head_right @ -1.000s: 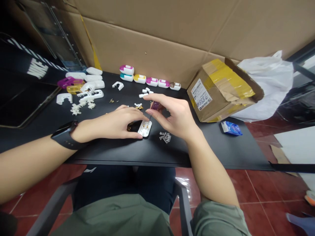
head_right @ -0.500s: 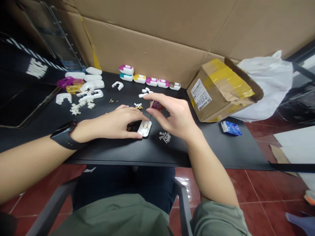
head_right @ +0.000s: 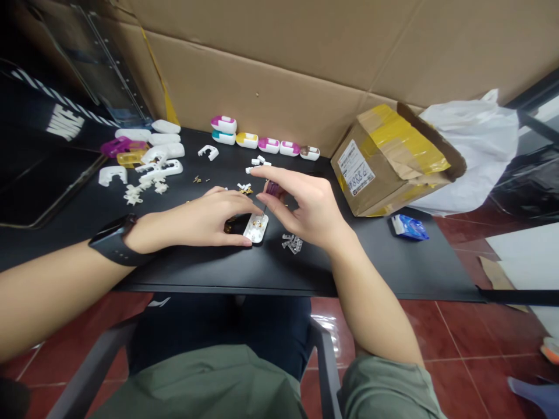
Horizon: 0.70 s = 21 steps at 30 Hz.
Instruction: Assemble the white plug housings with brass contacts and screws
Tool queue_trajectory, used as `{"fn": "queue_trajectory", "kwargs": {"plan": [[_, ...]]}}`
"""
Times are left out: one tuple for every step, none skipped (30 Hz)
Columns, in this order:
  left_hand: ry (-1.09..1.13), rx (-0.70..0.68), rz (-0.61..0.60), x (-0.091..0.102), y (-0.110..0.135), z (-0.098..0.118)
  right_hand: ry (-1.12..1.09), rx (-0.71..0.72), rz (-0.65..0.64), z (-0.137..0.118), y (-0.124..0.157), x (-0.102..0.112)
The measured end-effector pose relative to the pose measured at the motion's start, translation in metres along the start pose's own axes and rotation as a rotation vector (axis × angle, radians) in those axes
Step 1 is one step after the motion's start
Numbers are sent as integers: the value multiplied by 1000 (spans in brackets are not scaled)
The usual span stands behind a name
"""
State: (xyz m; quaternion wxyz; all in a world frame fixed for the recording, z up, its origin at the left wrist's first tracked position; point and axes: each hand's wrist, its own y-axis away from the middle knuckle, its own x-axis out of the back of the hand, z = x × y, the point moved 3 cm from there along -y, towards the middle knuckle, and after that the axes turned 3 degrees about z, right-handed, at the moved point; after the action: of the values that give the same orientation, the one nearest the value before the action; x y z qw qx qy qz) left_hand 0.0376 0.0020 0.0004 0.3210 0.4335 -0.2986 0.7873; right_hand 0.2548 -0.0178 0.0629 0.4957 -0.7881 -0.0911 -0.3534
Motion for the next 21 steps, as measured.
{"fn": "queue_trajectory", "kwargs": {"plan": [[1, -1, 0, 0, 0, 0, 2, -2, -3, 0, 0, 0], [2, -1, 0, 0, 0, 0, 4, -5, -6, 0, 0, 0], [3, -1, 1, 0, 0, 0, 4, -7, -7, 0, 0, 0], [4, -1, 1, 0, 1, 0, 3, -9, -7, 0, 0, 0], [6, -1, 1, 0, 1, 0, 0, -11, -6, 1, 0, 1], [6, 1, 1, 0, 1, 0, -3, -12, -5, 1, 0, 1], [5, 2, -1, 0, 1, 1, -6, -12, -6, 2, 1, 1], [4, 4, -3, 0, 1, 1, -8, -12, -7, 2, 1, 0], [3, 7, -5, 0, 1, 1, -8, -13, -9, 2, 1, 0], [2, 9, -5, 0, 1, 1, -9, -14, -10, 2, 1, 0], [2, 9, -5, 0, 1, 1, -8, -14, -11, 2, 1, 0], [2, 9, -3, 0, 0, 1, -6, -16, -11, 2, 1, 0], [3, 9, -3, 0, 0, 1, -3, -17, -10, 2, 1, 0], [4, 11, -3, 0, 0, 1, 0, -18, -10, 2, 1, 0], [3, 13, -6, 1, 0, 1, 1, -17, -8, 2, 1, 0], [3, 15, -8, 1, 0, 1, 0, -14, -6, 2, 1, 0], [2, 18, -10, 1, 0, 1, -4, -11, -5, 2, 1, 0], [2, 18, -11, 1, 0, 1, -7, -9, -4, 1, 1, 0], [1, 17, -11, 1, 0, 2, -10, -10, -5, 1, 1, -1], [1, 15, -11, 1, 0, 2, -11, -12, -7, 1, 1, -1], [0, 15, -11, 1, 0, 2, -11, -17, -10, 1, 1, -1]]}}
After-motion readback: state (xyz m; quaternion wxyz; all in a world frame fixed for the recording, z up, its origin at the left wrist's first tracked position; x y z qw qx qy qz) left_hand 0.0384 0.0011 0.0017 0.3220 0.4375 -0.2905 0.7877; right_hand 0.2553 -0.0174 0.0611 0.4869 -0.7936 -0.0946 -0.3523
